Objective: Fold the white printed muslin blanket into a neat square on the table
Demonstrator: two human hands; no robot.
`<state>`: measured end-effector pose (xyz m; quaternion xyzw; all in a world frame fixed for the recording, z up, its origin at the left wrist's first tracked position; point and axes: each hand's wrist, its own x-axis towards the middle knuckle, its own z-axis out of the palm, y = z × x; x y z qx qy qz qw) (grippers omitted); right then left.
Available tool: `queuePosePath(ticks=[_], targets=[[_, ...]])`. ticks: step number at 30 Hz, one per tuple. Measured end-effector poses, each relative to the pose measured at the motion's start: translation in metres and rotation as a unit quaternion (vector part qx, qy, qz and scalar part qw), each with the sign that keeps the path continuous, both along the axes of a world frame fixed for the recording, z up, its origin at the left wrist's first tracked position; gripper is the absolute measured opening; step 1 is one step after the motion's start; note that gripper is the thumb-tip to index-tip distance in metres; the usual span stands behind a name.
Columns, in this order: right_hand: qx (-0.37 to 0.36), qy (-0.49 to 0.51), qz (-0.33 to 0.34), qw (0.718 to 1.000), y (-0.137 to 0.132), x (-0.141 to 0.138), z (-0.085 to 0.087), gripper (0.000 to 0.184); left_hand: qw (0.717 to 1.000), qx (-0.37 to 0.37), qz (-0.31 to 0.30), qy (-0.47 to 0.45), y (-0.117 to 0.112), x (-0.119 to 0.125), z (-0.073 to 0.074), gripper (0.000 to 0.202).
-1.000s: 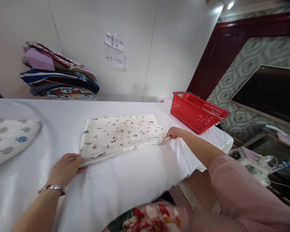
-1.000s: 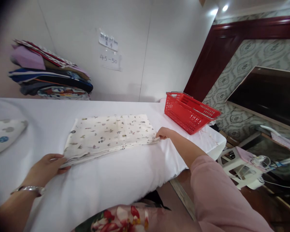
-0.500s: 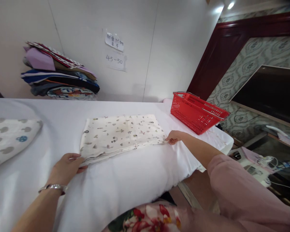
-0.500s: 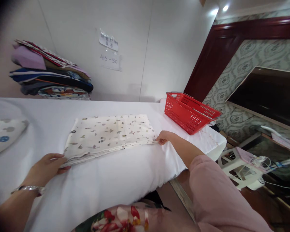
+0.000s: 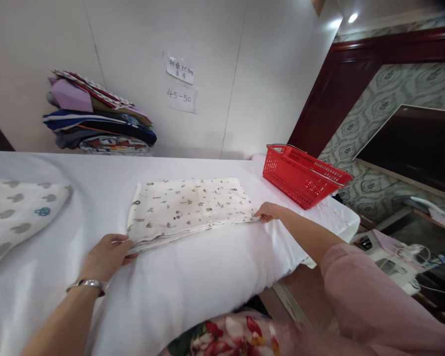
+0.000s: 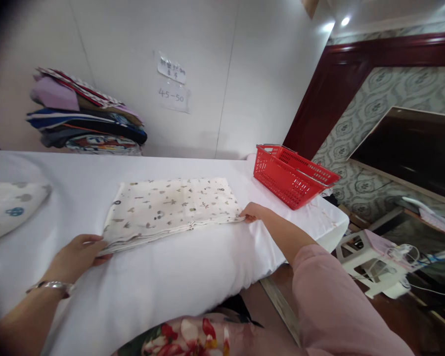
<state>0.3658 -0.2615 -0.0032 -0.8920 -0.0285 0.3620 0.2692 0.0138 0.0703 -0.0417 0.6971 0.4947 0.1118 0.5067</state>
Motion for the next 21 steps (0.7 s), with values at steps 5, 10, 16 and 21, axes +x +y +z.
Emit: queuePosePath(ticks=[5,10,16,21], targets=[[-0.004,-0.004,-0.003,1.0,0.002,0.001,0.005,0.029,1.0,0.002,0.009,0.006,-0.004,0.0,0.006,0.029],[0.001,-0.001,0.004,1.0,0.002,0.005,0.009,0.024,1.0,0.002,0.0,0.012,-0.005,0.0,0.008,0.031],[-0.012,0.019,0.015,1.0,0.0,0.008,0.008,0.02,1.0,0.004,0.001,0.014,-0.004,0.0,0.007,0.031],[-0.007,0.018,0.02,1.0,-0.001,0.011,0.015,0.02,1.0,0.011,-0.004,0.026,-0.002,-0.001,0.004,0.034]])
